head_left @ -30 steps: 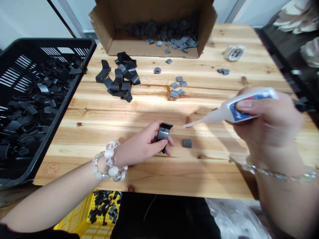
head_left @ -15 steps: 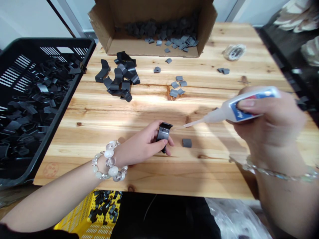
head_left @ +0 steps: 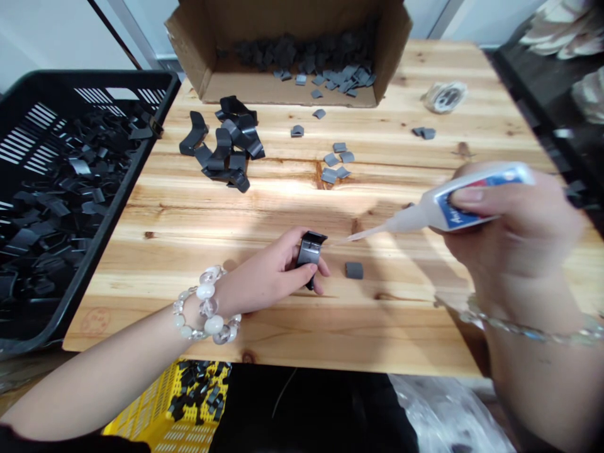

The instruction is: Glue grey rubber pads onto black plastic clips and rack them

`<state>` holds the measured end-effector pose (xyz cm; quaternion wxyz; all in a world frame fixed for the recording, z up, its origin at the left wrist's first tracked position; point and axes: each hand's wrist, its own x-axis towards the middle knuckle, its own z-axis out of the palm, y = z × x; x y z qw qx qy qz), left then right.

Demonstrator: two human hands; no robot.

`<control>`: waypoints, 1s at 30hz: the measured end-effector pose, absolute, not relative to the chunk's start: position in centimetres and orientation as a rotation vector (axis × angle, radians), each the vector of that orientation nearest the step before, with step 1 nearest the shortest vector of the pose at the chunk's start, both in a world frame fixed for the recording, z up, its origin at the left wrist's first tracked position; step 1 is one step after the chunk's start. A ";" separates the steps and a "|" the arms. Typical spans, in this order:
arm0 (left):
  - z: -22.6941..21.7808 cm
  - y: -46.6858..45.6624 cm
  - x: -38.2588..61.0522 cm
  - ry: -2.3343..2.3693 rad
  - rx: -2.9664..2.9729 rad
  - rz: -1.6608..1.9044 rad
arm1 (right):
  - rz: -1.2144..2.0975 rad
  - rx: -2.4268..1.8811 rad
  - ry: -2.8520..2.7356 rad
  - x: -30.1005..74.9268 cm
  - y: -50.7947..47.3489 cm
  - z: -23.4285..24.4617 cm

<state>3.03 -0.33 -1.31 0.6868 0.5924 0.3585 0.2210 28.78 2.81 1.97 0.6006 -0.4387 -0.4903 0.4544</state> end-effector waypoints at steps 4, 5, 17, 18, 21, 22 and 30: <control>-1.3 -0.3 3.0 0.803 1.327 0.499 | 1.057 -1.020 -1.158 28.8 2.7 2.0; -1.3 -0.3 3.0 0.804 1.328 0.499 | 1.064 -1.022 -1.163 28.9 2.7 1.9; -1.2 -0.4 3.1 0.799 1.326 0.500 | 1.080 -1.002 -1.165 28.9 2.9 2.0; -1.2 -0.4 3.1 0.799 1.321 0.503 | 1.079 -1.000 -1.172 28.9 2.9 1.9; -1.2 -0.4 3.1 0.801 1.316 0.499 | 1.078 -0.998 -1.170 29.1 2.8 1.8; -1.2 -0.3 3.1 0.802 1.319 0.496 | 1.077 -0.999 -1.166 29.2 2.8 1.8; -1.3 -0.3 3.2 0.803 1.319 0.497 | 1.096 -1.017 -1.139 29.1 2.8 1.9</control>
